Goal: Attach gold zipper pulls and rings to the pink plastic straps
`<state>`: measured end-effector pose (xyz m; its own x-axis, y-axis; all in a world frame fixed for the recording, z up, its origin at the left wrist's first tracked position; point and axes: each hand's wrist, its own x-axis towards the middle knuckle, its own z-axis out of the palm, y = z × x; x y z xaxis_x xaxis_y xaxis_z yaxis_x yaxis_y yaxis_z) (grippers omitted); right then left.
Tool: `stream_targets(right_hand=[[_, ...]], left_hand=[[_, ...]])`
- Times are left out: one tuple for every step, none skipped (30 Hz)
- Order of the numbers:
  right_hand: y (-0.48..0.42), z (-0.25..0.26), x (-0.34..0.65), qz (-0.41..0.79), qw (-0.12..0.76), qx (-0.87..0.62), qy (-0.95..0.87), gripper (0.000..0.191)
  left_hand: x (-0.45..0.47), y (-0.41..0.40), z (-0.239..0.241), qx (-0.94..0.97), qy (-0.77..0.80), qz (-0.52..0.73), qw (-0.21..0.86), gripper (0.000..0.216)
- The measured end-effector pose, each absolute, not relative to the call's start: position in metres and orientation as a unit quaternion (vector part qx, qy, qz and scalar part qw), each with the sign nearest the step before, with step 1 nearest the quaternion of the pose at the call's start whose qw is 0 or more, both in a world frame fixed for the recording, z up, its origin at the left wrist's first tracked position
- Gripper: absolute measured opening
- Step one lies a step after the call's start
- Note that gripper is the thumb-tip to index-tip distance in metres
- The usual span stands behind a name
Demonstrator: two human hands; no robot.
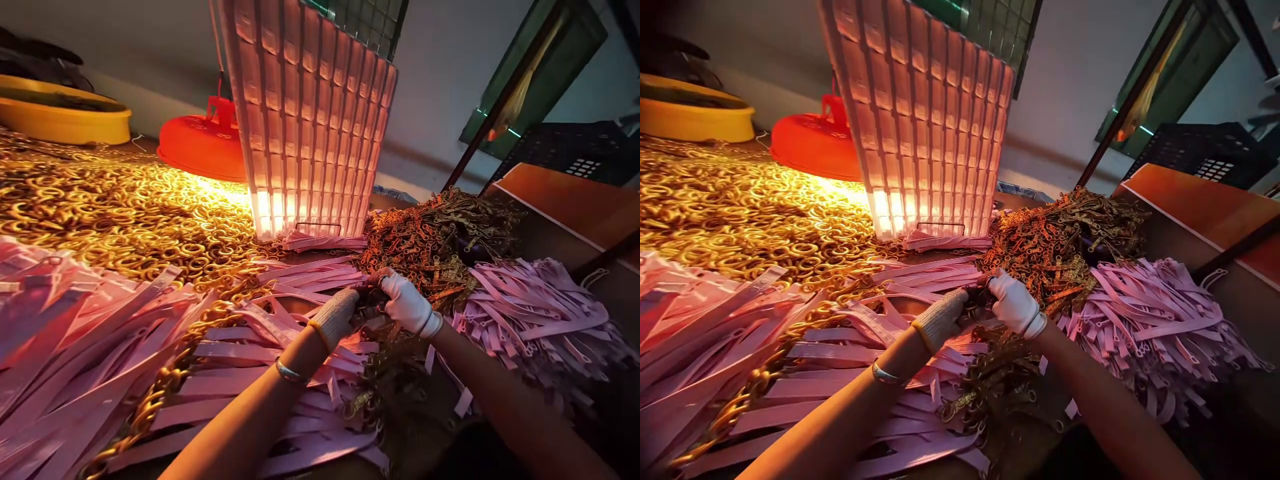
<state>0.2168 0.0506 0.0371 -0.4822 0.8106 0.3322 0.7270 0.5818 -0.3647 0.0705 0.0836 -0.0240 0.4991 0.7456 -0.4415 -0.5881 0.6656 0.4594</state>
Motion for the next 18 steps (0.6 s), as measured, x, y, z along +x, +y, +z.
stream_targets(right_hand=[[0.047,0.037,0.217,0.083,0.234,-0.450,-0.858,0.061],[0.044,0.037,0.218,0.084,0.230,-0.454,-0.856,0.058],[0.041,0.035,0.219,0.090,0.232,-0.459,-0.853,0.055],[0.038,0.033,0.220,0.102,0.240,-0.465,-0.846,0.050],[0.036,0.031,0.221,0.124,0.261,-0.469,-0.835,0.045],[0.034,0.028,0.223,0.158,0.295,-0.474,-0.815,0.038],[0.033,0.025,0.224,0.205,0.340,-0.481,-0.782,0.029],[0.033,0.022,0.225,0.262,0.389,-0.490,-0.734,0.019],[0.033,0.019,0.226,0.321,0.435,-0.499,-0.677,0.014],[0.034,0.018,0.227,0.375,0.474,-0.505,-0.616,0.019],[0.036,0.016,0.227,0.419,0.500,-0.507,-0.563,0.027],[0.037,0.016,0.227,0.451,0.514,-0.508,-0.525,0.034],[0.038,0.016,0.227,0.470,0.520,-0.507,-0.502,0.040],[0.039,0.016,0.226,0.480,0.523,-0.507,-0.489,0.042],[0.040,0.016,0.226,0.483,0.526,-0.507,-0.482,0.044],[0.041,0.016,0.225,0.482,0.530,-0.508,-0.478,0.044],[0.041,0.016,0.224,0.479,0.534,-0.510,-0.476,0.044],[0.042,0.015,0.224,0.472,0.539,-0.511,-0.474,0.044]], left_hand=[[0.072,0.081,-0.023,0.135,0.316,0.388,0.855,0.025],[0.074,0.078,-0.022,0.144,0.317,0.384,0.855,0.025],[0.074,0.076,-0.020,0.150,0.319,0.376,0.857,0.025],[0.075,0.074,-0.019,0.154,0.322,0.367,0.859,0.023],[0.075,0.072,-0.018,0.157,0.323,0.355,0.863,0.021],[0.075,0.070,-0.016,0.157,0.323,0.344,0.868,0.018],[0.075,0.069,-0.015,0.156,0.322,0.333,0.872,0.016],[0.074,0.068,-0.015,0.155,0.319,0.324,0.877,0.014],[0.074,0.068,-0.015,0.152,0.316,0.318,0.881,0.013],[0.074,0.068,-0.015,0.149,0.312,0.314,0.884,0.011],[0.075,0.068,-0.015,0.146,0.307,0.312,0.887,0.009],[0.075,0.069,-0.017,0.143,0.300,0.312,0.890,0.008],[0.075,0.070,-0.018,0.141,0.292,0.313,0.893,0.007],[0.076,0.071,-0.020,0.139,0.282,0.314,0.896,0.006],[0.076,0.072,-0.023,0.137,0.273,0.314,0.899,0.007],[0.076,0.072,-0.025,0.135,0.264,0.315,0.902,0.007],[0.077,0.073,-0.027,0.131,0.256,0.317,0.904,0.007],[0.077,0.072,-0.029,0.125,0.249,0.321,0.905,0.006]])
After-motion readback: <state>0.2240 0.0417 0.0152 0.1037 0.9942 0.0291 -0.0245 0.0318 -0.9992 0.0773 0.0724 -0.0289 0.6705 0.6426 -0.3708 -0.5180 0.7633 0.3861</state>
